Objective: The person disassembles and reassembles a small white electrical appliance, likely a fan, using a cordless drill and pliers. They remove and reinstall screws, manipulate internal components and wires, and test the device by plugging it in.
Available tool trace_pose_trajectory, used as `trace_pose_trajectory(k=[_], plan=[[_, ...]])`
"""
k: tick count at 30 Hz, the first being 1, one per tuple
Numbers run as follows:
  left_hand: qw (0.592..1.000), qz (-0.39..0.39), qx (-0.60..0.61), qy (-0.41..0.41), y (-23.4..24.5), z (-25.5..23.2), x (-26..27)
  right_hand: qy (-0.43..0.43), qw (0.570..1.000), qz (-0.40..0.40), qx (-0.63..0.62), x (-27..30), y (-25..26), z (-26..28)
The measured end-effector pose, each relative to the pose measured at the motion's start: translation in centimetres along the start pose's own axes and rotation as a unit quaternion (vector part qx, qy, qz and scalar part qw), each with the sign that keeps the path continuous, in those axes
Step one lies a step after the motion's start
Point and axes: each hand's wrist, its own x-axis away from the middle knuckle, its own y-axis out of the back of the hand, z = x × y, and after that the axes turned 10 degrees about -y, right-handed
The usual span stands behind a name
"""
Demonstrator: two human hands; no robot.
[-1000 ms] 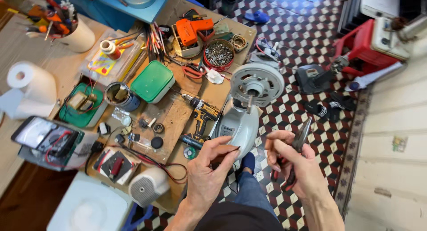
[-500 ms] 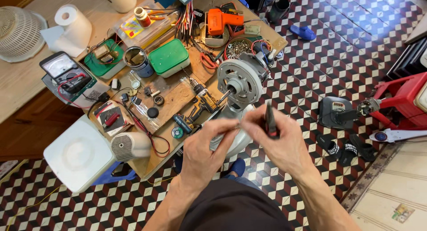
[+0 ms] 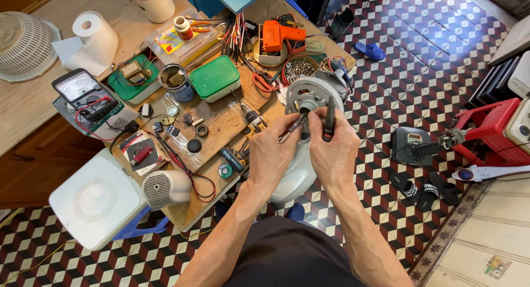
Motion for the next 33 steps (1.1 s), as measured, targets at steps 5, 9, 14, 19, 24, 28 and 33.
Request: trace_pose_trajectory(k=[5, 9, 14, 19, 24, 28, 33], plan=[[1.000, 0.007, 0.018, -0.018, 0.1, 0.3, -0.4, 0.015, 0.999, -0.024, 0.020, 0.1, -0.6, 0.0], [0.999, 0.010, 0.029, -0.019, 0.4, 0.5, -0.7, -0.052, 0.998, 0.003, -0.026, 0.0, -1.0, 0.2], [0.999, 0.020, 0.036, -0.019, 0.7, 0.5, -0.9, -0.031, 0.999, -0.004, 0.009, 0.0, -0.9, 0.7], [0.999, 0.021, 0.024, -0.029, 0.8, 0.6, -1.0, 0.022, 0.997, -0.005, 0.077, -0.2, -0.7, 1.2], [0.996, -0.009, 0.063, -0.055, 0.5, 0.3, -0.7, 0.088, 0.990, 0.015, 0.105, -1.0, -0.5, 1.6], [0.996, -0.010, 0.081, -0.045, 0.6, -0.5, -0.6, 0.070, 0.987, 0.063, 0.132, -1.6, 0.4, 1.9], [0.998, 0.029, 0.008, -0.048, 0.8, -1.3, -0.5, 0.115, 0.974, 0.085, 0.173, -2.1, 1.1, 1.9]])
